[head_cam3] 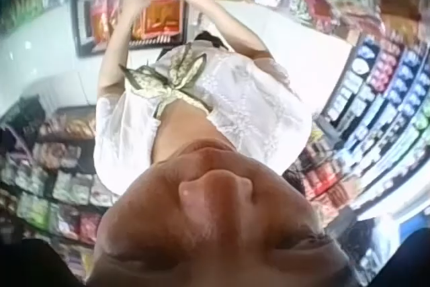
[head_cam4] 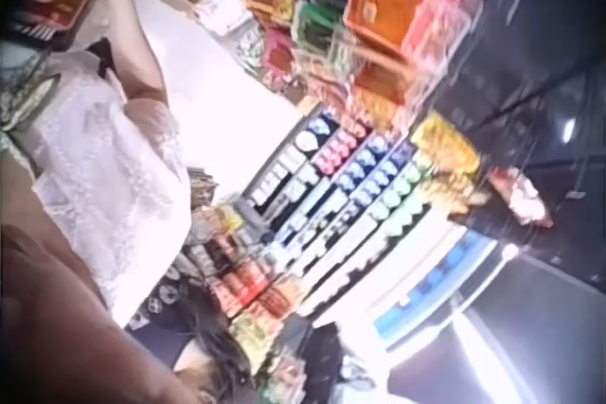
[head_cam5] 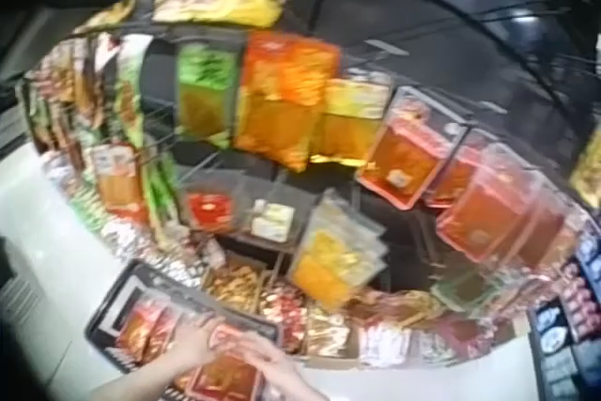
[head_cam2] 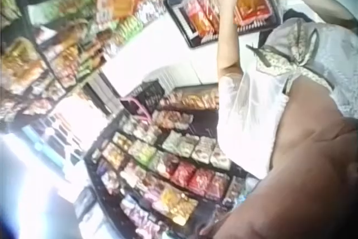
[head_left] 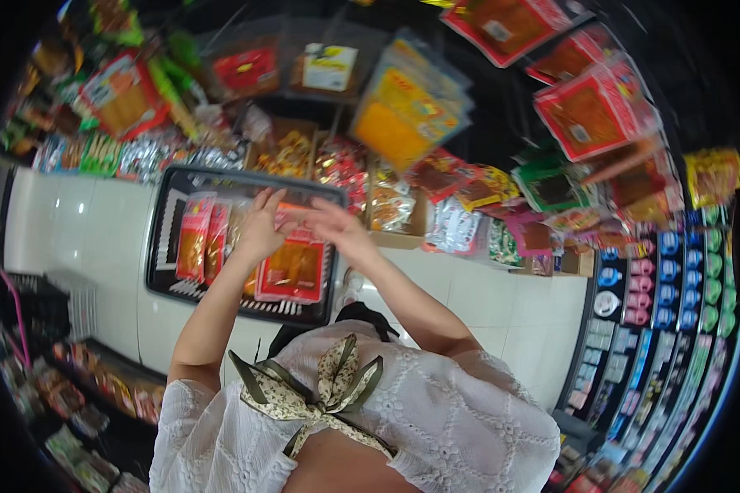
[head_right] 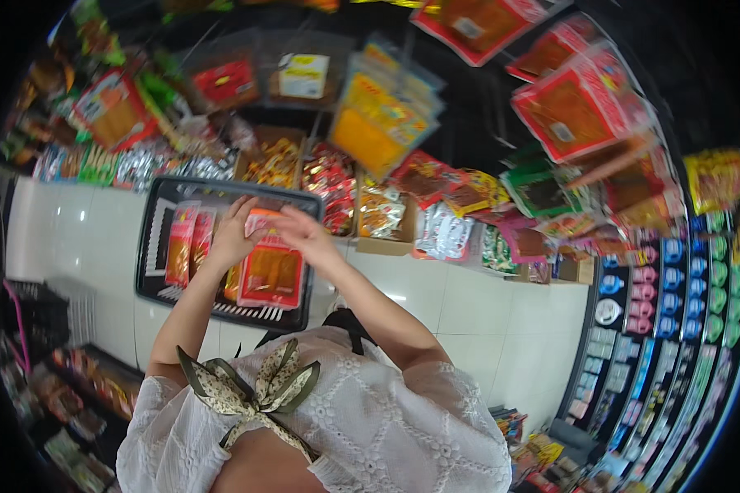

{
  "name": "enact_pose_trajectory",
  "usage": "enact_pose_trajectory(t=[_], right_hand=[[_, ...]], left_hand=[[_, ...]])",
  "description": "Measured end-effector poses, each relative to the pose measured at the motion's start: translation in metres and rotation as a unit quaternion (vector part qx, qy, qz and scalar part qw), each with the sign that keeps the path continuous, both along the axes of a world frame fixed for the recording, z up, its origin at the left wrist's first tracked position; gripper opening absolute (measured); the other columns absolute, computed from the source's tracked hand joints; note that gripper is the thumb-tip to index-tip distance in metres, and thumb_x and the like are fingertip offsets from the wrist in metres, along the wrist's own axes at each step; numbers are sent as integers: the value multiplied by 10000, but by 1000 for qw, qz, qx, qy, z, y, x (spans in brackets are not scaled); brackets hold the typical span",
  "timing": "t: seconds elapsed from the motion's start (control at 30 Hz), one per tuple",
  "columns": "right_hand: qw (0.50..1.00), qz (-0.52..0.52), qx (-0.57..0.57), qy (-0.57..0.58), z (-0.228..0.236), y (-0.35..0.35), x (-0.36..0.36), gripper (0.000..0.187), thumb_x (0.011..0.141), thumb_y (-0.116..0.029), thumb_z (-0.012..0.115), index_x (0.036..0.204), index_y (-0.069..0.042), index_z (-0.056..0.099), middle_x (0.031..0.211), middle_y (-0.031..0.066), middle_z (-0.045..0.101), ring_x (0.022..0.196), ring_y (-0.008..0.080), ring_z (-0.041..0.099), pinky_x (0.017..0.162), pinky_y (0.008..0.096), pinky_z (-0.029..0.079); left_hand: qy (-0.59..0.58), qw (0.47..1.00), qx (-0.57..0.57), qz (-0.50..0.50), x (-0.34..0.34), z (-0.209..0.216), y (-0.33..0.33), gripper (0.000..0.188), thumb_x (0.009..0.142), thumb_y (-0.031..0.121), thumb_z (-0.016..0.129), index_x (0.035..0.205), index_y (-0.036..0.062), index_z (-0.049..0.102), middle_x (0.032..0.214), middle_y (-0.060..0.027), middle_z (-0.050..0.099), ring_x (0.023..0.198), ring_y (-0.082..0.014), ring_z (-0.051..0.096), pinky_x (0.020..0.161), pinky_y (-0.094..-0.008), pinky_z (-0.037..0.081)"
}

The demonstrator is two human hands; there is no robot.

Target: The recorder is selecting various packaged snacks from supermarket shelves and placing them into a handheld shopping basket.

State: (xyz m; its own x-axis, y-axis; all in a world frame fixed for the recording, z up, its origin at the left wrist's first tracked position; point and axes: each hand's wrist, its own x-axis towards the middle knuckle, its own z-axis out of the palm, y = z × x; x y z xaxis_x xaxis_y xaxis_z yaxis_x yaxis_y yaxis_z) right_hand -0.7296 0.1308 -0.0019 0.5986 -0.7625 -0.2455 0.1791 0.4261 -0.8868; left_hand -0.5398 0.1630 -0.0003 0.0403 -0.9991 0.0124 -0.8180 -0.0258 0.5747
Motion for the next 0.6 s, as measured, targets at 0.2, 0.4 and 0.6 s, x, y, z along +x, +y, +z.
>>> enact_pose_trajectory(t=[0.2,0.4,0.6], right_hand=[[847,-451,-279,31,138,-70,-173,445,854,-88,514,1263,-49,342,1166,128,490,1055,183,489,900,288,391],[728,-567,-376,90,175,-129,-299,529,839,-27,487,1308,-18,244,1318,189,309,1223,253,319,997,336,274],[779,-504,-364,80,186,-154,-310,483,821,-23,535,1252,-5,318,1090,104,514,999,155,491,870,277,374]], left_hand=[[169,956,-139,-194,-134,129,-88,547,717,133,643,1209,56,417,1240,-165,405,1150,-318,391,934,-352,346],[227,891,-256,-298,-261,192,-180,558,747,172,624,1236,59,379,1235,-154,419,1142,-294,418,932,-364,351],[277,909,-228,-212,-326,193,-244,556,748,201,643,1209,21,389,1109,-153,501,1017,-247,504,846,-335,415]])
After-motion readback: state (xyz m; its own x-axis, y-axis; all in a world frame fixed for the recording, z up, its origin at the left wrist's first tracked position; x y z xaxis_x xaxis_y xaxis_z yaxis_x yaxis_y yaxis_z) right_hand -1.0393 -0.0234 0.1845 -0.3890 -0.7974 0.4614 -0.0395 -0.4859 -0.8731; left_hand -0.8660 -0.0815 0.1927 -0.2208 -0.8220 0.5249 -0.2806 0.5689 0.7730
